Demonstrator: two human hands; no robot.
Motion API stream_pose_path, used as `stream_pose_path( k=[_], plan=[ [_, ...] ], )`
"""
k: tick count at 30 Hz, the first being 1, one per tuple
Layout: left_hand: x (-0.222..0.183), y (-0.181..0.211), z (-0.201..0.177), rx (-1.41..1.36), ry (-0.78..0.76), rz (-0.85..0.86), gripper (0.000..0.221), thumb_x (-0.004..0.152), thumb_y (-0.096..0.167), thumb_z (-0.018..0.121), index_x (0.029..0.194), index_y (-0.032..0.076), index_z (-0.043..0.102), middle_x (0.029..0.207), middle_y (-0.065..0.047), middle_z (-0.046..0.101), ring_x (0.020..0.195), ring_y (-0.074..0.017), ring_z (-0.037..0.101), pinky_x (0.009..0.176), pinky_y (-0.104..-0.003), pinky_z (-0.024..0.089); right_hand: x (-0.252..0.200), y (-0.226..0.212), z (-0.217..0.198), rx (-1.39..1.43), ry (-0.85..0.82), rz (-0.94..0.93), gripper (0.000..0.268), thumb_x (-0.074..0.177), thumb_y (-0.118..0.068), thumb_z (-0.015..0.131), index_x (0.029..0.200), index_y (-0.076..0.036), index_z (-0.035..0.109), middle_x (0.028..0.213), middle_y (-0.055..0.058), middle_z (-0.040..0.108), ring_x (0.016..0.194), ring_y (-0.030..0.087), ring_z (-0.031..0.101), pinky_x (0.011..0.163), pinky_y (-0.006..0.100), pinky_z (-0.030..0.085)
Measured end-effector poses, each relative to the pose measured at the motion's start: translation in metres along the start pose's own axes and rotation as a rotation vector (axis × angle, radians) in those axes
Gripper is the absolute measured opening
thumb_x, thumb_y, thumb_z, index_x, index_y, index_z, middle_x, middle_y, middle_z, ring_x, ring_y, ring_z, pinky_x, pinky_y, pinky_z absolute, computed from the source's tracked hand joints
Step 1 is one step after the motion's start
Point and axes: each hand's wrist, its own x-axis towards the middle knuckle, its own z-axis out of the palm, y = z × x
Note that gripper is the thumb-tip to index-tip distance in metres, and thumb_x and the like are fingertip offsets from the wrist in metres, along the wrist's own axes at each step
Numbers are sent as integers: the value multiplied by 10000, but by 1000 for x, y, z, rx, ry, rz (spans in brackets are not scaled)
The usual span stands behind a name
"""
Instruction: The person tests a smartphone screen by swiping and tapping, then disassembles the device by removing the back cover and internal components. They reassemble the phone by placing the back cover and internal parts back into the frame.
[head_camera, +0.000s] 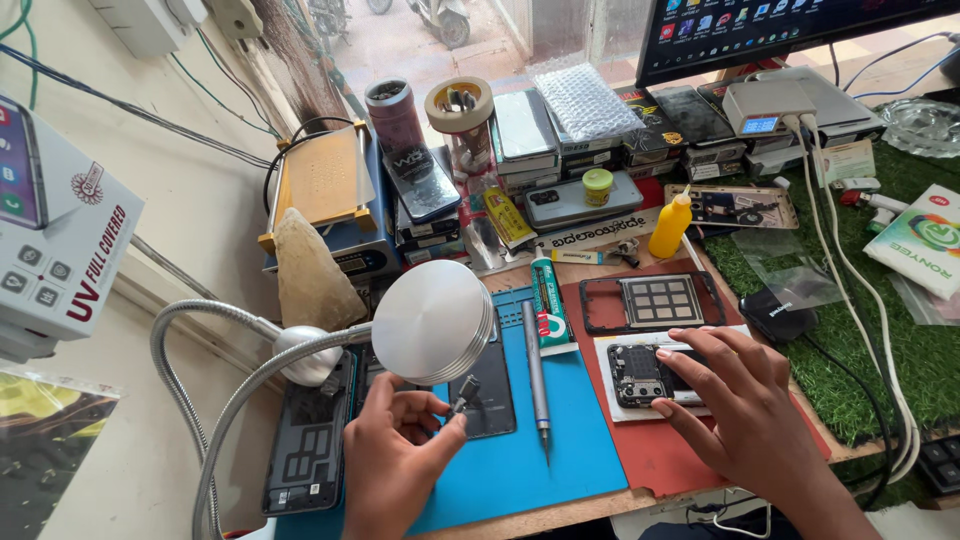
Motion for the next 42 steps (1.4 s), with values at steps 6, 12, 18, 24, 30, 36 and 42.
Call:
stream_pose_path(
  k=[6,12,18,24,30,36,42],
  plan=[
    [1,0,-3,-42,52,25,664,669,153,829,1278,71,577,787,-69,777,666,-112,739,611,-270,601,2,-1,-1,1,19,-16,504,864,-399,671,1281,-124,602,1344,68,589,1341,300,474,1098,486,328],
    [-3,-31,31,-926,-429,-89,656,689,44,802,1289,-26,547,863,-161,711,756,-218,700,607,-289,557,-28,-20,2,444,187,136,307,969,-250,687,1217,-72,666,1265,63,660,1165,161,634,969,338,523],
    [-23,-35,109,-1381,-842,-396,700,694,7,716,1348,26,467,950,-146,712,838,-220,728,599,-271,533,-60,-54,19,1262,-7,469,392,949,-87,661,1303,81,679,1209,180,631,964,197,633,825,341,544],
    [-36,-15,151,-1450,-999,-538,671,813,-31,698,1406,-10,385,950,-239,702,808,-270,726,644,-344,577,-77,-44,23,1580,60,741,263,955,-26,615,1147,125,712,1214,176,564,889,224,693,734,371,597],
    [-14,40,139,-605,-805,187,447,880,151,784,1234,-38,587,981,-166,753,835,-216,690,696,-318,564,-77,4,-9,1122,283,806,209,939,-5,658,1117,88,718,1047,118,641,840,137,612,718,271,507],
    [11,69,149,-19,-407,914,311,816,208,833,1025,8,718,1045,-134,726,1072,-350,643,900,-443,525,-58,74,-28,1125,301,990,265,915,32,650,1167,53,730,910,104,687,795,147,640,712,280,523],
    [8,51,167,195,-344,1148,366,793,275,835,1029,29,700,1119,-94,669,1099,-307,611,900,-439,478,-53,87,-28,946,29,1062,241,889,14,653,1102,48,760,956,112,741,838,133,671,752,283,541]
  ],
)
